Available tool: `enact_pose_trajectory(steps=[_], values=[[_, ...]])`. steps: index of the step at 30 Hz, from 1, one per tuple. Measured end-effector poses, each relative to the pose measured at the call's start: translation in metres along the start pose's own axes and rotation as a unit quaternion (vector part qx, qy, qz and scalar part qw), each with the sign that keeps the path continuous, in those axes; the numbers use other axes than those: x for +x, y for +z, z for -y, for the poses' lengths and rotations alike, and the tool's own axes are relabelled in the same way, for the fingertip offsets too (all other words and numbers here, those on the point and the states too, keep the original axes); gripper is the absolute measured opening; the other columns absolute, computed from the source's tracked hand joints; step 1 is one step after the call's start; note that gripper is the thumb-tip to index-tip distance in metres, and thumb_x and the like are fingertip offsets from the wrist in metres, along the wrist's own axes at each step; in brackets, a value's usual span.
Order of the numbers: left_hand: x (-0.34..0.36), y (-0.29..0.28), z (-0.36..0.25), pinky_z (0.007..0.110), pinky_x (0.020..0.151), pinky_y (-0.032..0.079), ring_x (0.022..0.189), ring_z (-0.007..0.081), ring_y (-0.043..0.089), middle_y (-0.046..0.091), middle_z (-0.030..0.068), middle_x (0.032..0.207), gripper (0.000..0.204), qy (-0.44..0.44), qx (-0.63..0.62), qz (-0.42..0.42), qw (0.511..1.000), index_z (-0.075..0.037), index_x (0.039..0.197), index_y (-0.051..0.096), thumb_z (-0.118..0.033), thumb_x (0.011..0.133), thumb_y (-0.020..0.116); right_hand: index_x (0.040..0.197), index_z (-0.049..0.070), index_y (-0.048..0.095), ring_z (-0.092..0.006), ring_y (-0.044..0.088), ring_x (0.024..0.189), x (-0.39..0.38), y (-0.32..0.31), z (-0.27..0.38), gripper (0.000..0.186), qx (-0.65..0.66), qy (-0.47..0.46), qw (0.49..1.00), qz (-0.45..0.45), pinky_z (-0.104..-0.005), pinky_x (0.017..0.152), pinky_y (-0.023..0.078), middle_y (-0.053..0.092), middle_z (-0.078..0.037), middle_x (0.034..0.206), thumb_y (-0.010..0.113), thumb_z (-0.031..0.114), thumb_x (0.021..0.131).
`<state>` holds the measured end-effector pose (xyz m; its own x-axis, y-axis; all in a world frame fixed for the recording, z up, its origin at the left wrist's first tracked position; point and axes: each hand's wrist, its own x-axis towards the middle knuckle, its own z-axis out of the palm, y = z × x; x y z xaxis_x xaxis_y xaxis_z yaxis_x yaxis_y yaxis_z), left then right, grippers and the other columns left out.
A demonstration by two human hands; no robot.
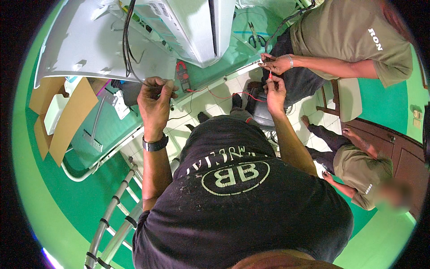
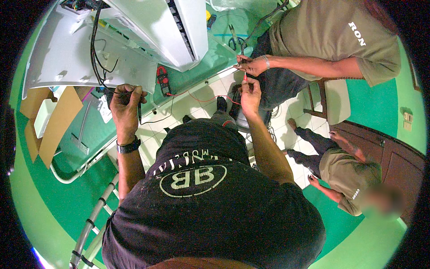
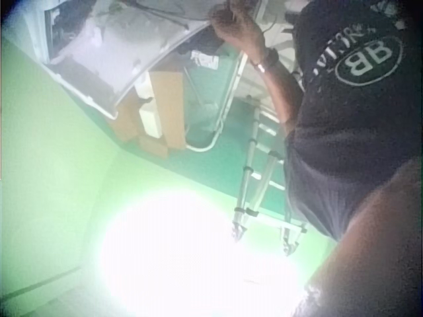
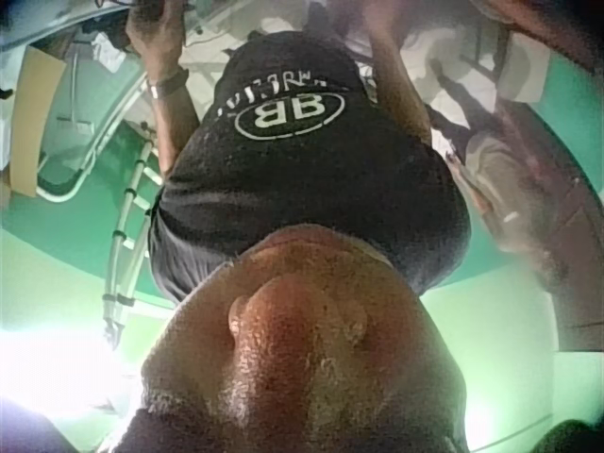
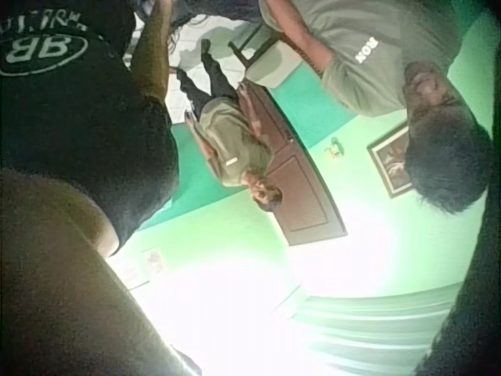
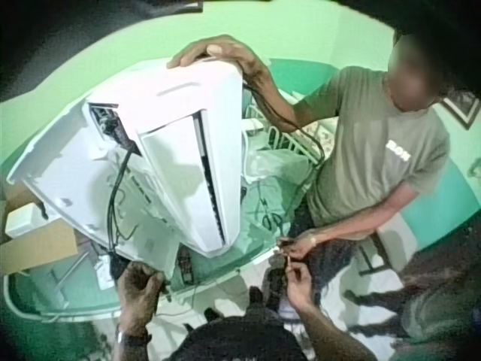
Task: The person uses a multimeter to test wires connected to an air conditioning unit. They then use a soldering iron to solder the wires together.
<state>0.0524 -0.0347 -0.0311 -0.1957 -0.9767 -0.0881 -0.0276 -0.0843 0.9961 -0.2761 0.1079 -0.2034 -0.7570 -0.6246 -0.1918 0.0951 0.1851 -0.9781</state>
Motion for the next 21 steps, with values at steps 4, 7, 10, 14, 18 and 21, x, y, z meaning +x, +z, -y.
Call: enact_pose_trajectory(steps=[4,7,10,14,18,21], values=[[0.000,0.002,0.001,0.027,0.067,0.057,0.080,0.0146,0.070,0.068,0.0072,0.092,0.014,0.012,-0.001,-0.006,1.000,-0.004,0.099,0.056,-0.005,0.093,0.068,0.103,0.005,0.059,-0.0064,0.052,0.069,0.000,-0.001,0.003,0.012,-0.005,0.000,1.000,0.001,-0.0237,0.059,0.042,0.058,0.001,0.081,0.062,0.015,0.098],[-0.001,0.001,0.001,0.026,0.067,0.057,0.080,0.0143,0.070,0.067,0.0068,0.093,0.014,0.011,-0.019,0.004,1.000,-0.005,0.100,0.056,-0.005,0.093,0.068,0.103,0.005,0.059,-0.0066,0.052,0.070,0.001,0.000,-0.001,0.011,-0.001,-0.012,1.000,0.001,-0.0244,0.061,0.044,0.058,0.001,0.083,0.062,0.015,0.098],[0.000,0.003,0.003,0.026,0.066,0.056,0.080,0.0138,0.070,0.067,0.0064,0.092,0.013,0.011,-0.029,0.010,0.999,-0.005,0.099,0.056,-0.005,0.093,0.068,0.107,0.005,0.059,-0.0072,0.054,0.069,0.003,-0.003,-0.005,0.013,0.000,-0.020,1.000,0.006,-0.0231,0.059,0.043,0.059,0.000,0.082,0.062,0.014,0.098],[-0.001,0.003,0.003,0.025,0.065,0.055,0.078,0.0130,0.069,0.068,0.0062,0.090,0.013,0.015,-0.004,0.008,1.000,-0.005,0.099,0.057,-0.005,0.093,0.068,0.107,0.005,0.059,-0.0071,0.054,0.070,0.004,-0.003,-0.006,0.013,-0.006,-0.018,1.000,0.000,-0.0232,0.059,0.043,0.059,0.000,0.083,0.062,0.014,0.097],[-0.001,0.004,0.004,0.026,0.066,0.055,0.079,0.0151,0.069,0.066,0.0062,0.091,0.014,0.007,-0.005,0.017,1.000,-0.005,0.100,0.056,-0.006,0.093,0.068,0.108,0.005,0.059,-0.0072,0.054,0.070,0.002,-0.004,-0.002,0.014,-0.002,-0.018,1.000,-0.006,-0.0232,0.059,0.044,0.058,0.000,0.082,0.063,0.013,0.097],[-0.001,0.003,0.003,0.027,0.067,0.055,0.080,0.0165,0.069,0.065,0.0061,0.092,0.015,0.002,-0.002,0.019,1.000,-0.005,0.100,0.055,-0.005,0.093,0.068,0.108,0.005,0.059,-0.0074,0.054,0.070,0.002,-0.006,-0.001,0.014,0.020,-0.023,0.999,-0.013,-0.0231,0.059,0.044,0.058,0.000,0.082,0.063,0.014,0.097]])
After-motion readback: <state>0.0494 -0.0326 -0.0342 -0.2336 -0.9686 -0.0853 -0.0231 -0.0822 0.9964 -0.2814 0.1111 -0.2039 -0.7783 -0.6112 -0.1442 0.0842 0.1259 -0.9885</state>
